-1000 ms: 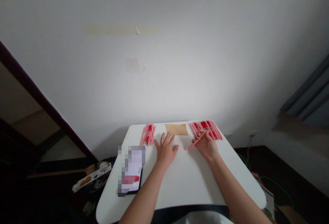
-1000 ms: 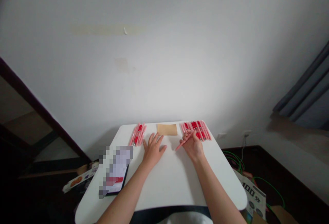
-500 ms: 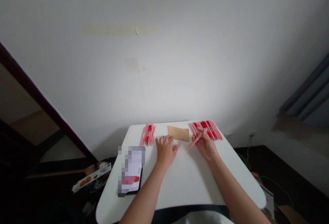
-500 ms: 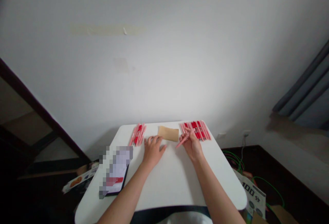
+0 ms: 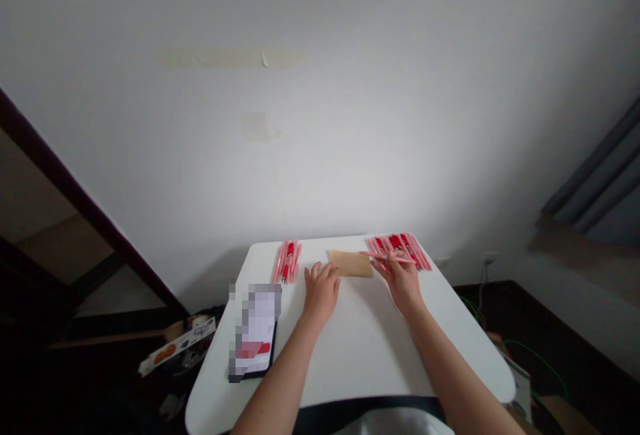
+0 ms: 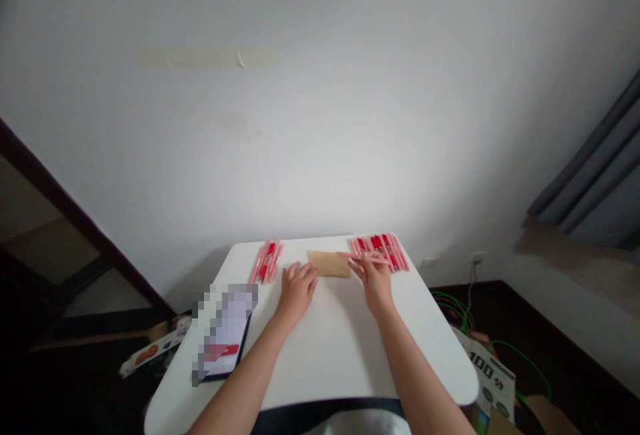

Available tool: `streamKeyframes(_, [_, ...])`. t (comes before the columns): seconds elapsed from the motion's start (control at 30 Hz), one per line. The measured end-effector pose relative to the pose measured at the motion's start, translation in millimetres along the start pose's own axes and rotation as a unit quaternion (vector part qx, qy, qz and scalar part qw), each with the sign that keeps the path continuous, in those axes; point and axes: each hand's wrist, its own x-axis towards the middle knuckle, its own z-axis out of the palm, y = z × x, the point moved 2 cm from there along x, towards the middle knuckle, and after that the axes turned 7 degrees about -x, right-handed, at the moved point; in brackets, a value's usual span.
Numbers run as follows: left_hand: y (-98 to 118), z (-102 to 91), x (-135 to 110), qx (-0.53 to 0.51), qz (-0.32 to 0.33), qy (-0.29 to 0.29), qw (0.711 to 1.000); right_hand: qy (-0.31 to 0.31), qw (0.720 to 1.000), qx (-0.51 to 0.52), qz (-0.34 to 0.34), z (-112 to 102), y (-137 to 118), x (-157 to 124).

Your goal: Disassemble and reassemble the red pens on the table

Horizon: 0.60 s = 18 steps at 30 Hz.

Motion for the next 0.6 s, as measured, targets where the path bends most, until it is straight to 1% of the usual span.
streamKeyframes(0.13, [-1.1,2.9,0.9,-0.006,0.013,-0.016,1.000,-0.002,0.999,-0.050,-0.016,2.5,0.4,-2.3])
streamKeyframes(0.3, [4.3,-4.4,1.6,-0.025,0.026,0.005,0.999,-0.040,0.982,-0.178,-0.053,1.9,4.6,-2.5])
streamKeyframes(0.4, [3.7,-6.1,2.0,-0.020,0.017,0.023,0.999,-0.053,0.978,-0.192,-0.054,1.7,6.4,-1.8])
streamKeyframes(0.47, [2.0,-5.1,2.1,-0.012,0.007,0.021,1.000,-0.060,0.975,-0.204,-0.057,2.5,6.2,-2.0])
streamKeyframes(0.6, [0.9,-2.2,1.8,-0.008,0.002,0.002,1.000,-0.058,0.949,-0.294,-0.099,4.6,3.9,-5.2])
